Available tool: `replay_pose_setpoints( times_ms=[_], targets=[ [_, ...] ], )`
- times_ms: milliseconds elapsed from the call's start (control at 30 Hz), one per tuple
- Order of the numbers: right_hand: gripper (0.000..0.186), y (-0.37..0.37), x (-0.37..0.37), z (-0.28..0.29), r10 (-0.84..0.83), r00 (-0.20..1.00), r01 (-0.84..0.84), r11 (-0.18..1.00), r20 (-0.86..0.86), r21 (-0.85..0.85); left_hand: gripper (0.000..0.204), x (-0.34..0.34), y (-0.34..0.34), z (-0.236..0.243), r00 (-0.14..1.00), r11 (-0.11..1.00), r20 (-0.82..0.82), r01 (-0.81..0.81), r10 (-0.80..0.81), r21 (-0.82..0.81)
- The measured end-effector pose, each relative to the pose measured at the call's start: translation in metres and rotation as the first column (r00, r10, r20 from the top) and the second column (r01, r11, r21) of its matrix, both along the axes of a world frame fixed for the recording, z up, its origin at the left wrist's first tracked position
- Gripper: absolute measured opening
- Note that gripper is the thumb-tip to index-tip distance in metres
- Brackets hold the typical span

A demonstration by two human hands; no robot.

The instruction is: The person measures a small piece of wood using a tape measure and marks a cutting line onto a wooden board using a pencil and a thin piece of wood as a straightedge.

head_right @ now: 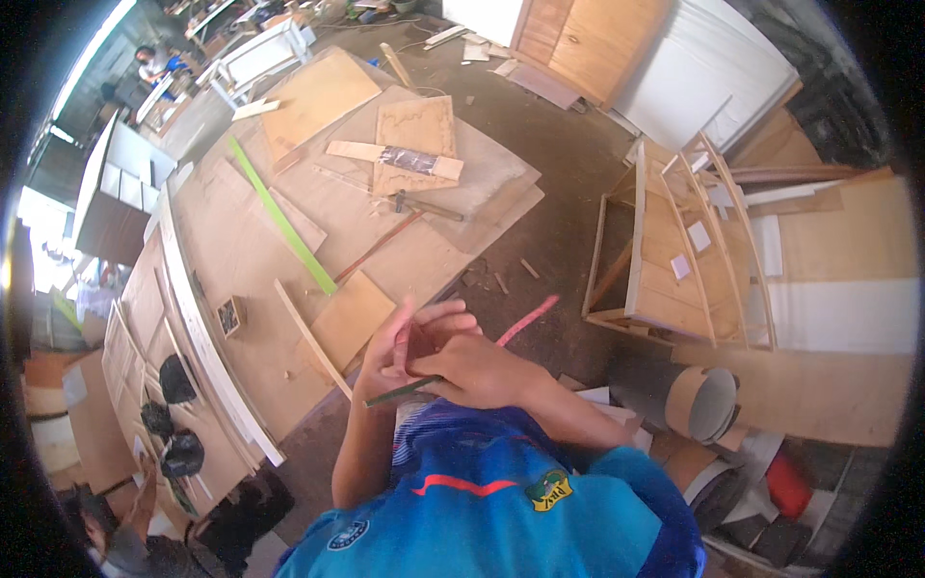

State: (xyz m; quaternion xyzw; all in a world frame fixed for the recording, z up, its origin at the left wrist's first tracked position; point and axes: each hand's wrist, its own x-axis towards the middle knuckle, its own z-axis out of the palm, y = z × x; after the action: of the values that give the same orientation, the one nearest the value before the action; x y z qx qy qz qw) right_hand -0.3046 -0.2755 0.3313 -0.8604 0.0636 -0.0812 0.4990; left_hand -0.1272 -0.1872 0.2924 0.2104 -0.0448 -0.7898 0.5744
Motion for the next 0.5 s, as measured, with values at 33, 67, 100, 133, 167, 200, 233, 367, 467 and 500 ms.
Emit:
replay_pose_setpoints(
  times_ms=[33, 67, 100, 133, 167, 200, 233, 367, 467, 500],
  targets=[
    [0.029, 0.006, -0.007, -0.007, 0.038, 0.998, -0.04, 0.999, -0.057, -0.03, 0.065, 0.005, -0.008, -0.009, 1.0, 1.0, 0.006, -0.028, 0.028, 0.002],
    [0.03, 0.011, -0.022, -0.017, -0.055, 0.998, 0.057, 0.994, 0.018, -0.097, 0.062, 0.015, -0.013, -0.03, 0.998, 0.998, 0.019, -0.056, 0.056, -0.008],
    [0.033, 0.006, -0.034, -0.005, -0.113, 0.985, 0.132, 0.979, -0.128, 0.155, 0.059, 0.025, -0.015, -0.042, 0.996, 0.996, 0.037, -0.085, 0.086, -0.009],
    [0.035, -0.001, -0.054, 0.002, -0.131, 0.948, 0.239, 0.893, -0.289, 0.382, 0.051, 0.029, -0.016, -0.032, 0.979, 0.985, 0.139, -0.161, 0.151, 0.066],
    [0.032, -0.009, -0.091, -0.016, -0.291, 0.871, 0.446, 0.805, -0.396, 0.391, 0.051, 0.032, -0.022, -0.032, 0.98, 0.985, 0.131, -0.162, 0.153, 0.063],
    [0.029, -0.017, -0.129, -0.034, -0.439, 0.759, 0.634, 0.666, -0.481, 0.392, 0.046, 0.038, -0.025, -0.031, 0.97, 0.971, 0.095, -0.23, 0.223, 0.069],
    [0.025, -0.023, -0.146, -0.023, -0.524, 0.694, 0.719, 0.55, -0.494, 0.426, 0.041, 0.046, -0.025, -0.029, 0.952, 0.949, 0.064, -0.305, 0.301, 0.08],
    [0.022, -0.034, -0.23, -0.037, -0.635, 0.62, 0.784, 0.473, -0.461, 0.402, 0.021, 0.071, -0.018, -0.004, 0.905, 0.911, 0.116, -0.412, 0.409, -0.002],
    [0.019, -0.025, -0.248, -0.037, -0.762, 0.409, 0.902, 0.254, -0.502, 0.348, 0.021, 0.081, -0.008, 0.01, 0.863, 0.887, 0.22, -0.462, 0.455, -0.022],
    [0.019, -0.021, -0.256, -0.042, -0.768, 0.404, 0.904, 0.249, -0.498, 0.348, 0.023, 0.086, -0.004, 0.013, 0.84, 0.873, 0.247, -0.484, 0.483, -0.062]
  ],
)
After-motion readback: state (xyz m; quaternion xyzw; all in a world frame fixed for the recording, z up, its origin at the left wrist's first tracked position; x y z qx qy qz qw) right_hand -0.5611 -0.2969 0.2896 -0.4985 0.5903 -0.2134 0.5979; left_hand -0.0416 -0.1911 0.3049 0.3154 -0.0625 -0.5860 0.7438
